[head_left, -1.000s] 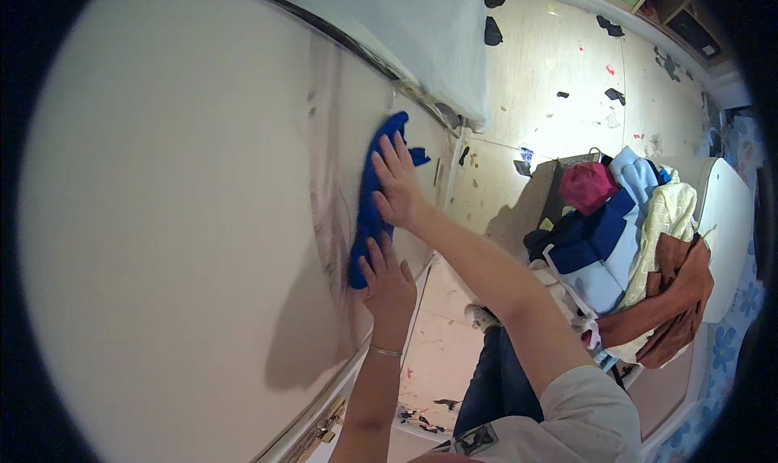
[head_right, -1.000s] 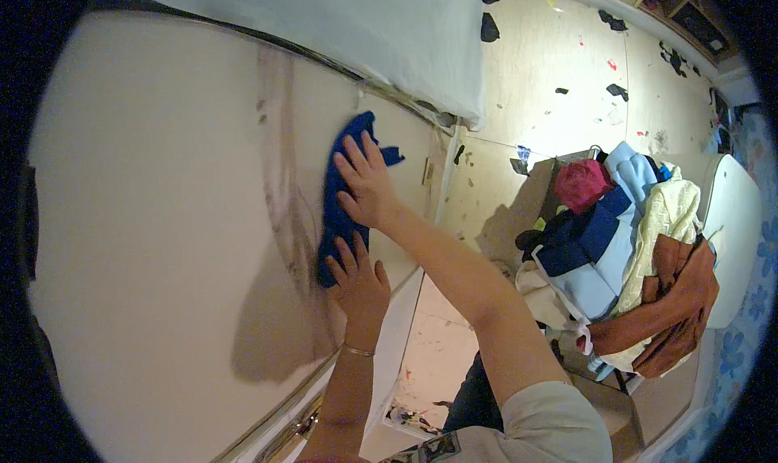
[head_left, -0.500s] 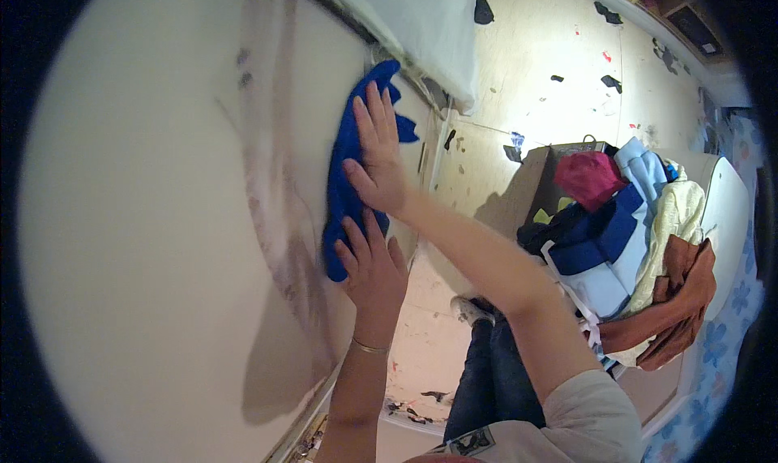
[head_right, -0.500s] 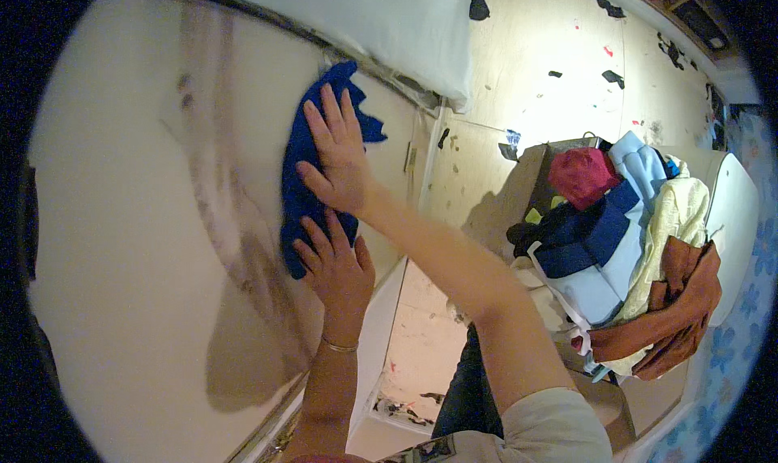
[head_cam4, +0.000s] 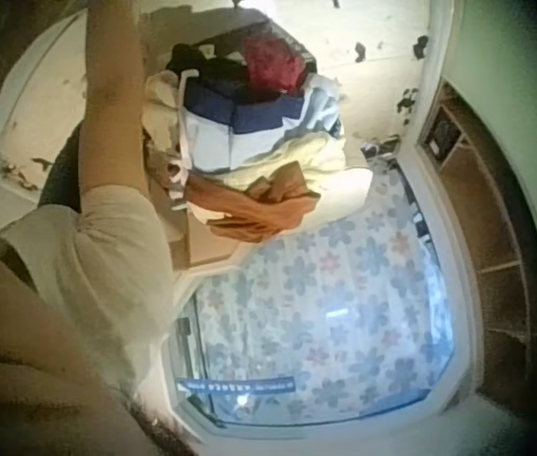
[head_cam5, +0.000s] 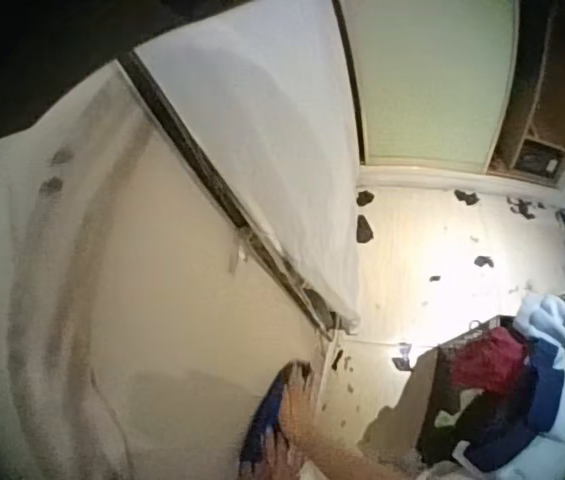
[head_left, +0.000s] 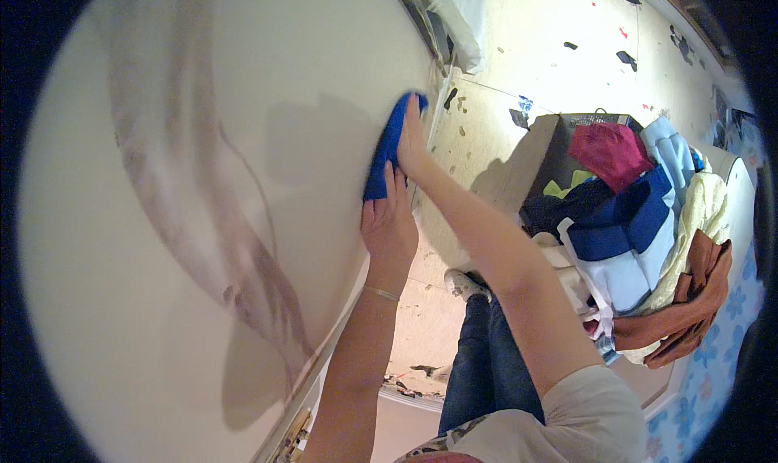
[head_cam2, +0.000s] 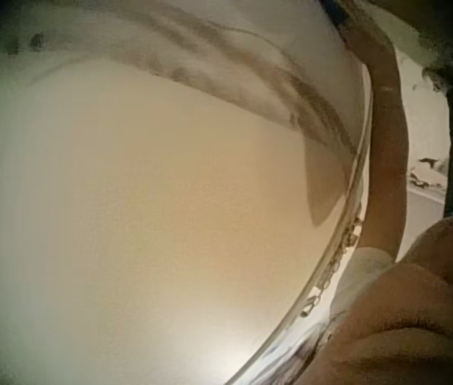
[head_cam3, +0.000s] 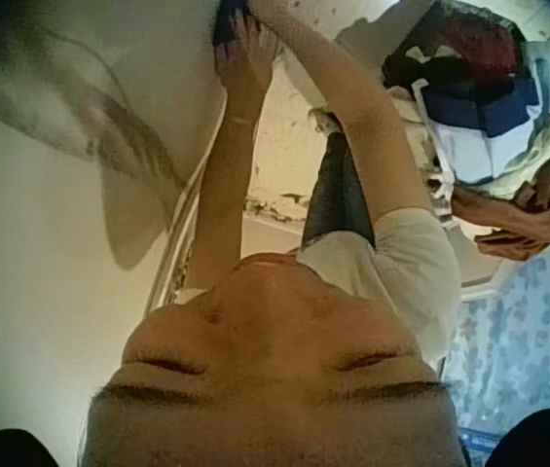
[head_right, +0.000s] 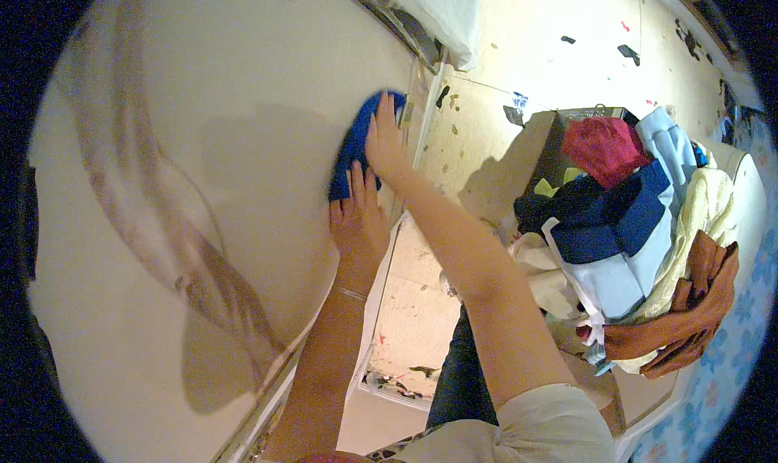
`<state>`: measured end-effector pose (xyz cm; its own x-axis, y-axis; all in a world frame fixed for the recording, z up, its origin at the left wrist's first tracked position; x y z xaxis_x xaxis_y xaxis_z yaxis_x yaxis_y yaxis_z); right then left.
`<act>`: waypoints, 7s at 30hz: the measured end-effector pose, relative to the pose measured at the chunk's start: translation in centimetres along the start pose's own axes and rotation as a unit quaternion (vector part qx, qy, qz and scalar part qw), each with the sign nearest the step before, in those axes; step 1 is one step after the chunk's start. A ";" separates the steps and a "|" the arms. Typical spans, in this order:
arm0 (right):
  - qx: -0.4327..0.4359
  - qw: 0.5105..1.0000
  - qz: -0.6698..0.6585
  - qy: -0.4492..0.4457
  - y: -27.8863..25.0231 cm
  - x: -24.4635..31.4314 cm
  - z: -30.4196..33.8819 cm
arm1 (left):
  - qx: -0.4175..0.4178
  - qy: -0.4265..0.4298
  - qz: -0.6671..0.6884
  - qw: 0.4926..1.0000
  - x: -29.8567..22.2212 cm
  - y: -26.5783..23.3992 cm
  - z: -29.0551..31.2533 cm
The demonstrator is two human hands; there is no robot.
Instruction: The person wipes a white door with a blue cloth, moving from the upper section down to the handle and lower panel. The person kneels to reach the bottom edge of the door.
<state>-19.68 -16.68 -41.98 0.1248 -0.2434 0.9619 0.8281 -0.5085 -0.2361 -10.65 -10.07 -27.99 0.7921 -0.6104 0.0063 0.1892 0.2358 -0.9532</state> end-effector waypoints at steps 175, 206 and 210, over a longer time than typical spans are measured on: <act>0.004 0.642 0.121 -0.757 -8.0 66.4 33.2 | -0.636 -0.274 -0.269 0.669 8.0 -49.8 43.1; 0.045 0.625 0.118 -0.770 -4.5 63.1 39.7 | -0.597 -0.328 -0.213 0.701 10.9 -40.2 50.1; -0.025 0.639 0.066 -0.766 -4.7 71.8 41.7 | -0.677 -0.334 -0.208 0.622 11.8 -49.0 54.0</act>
<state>8.15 2.72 33.95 0.6125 0.7875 -0.0683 0.7416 -0.6024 -0.2952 20.77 11.95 35.14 0.9878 0.1528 0.0306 0.1558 -0.9664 -0.2045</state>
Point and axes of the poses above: each hand's wrist, its own z-axis away from the middle knuckle, its own y-axis out of the palm, x = y × z, the point moved 1 cm from there along -z, towards the middle knuckle, and after that the axes turned 5 degrees about z, right-handed, at the moved point
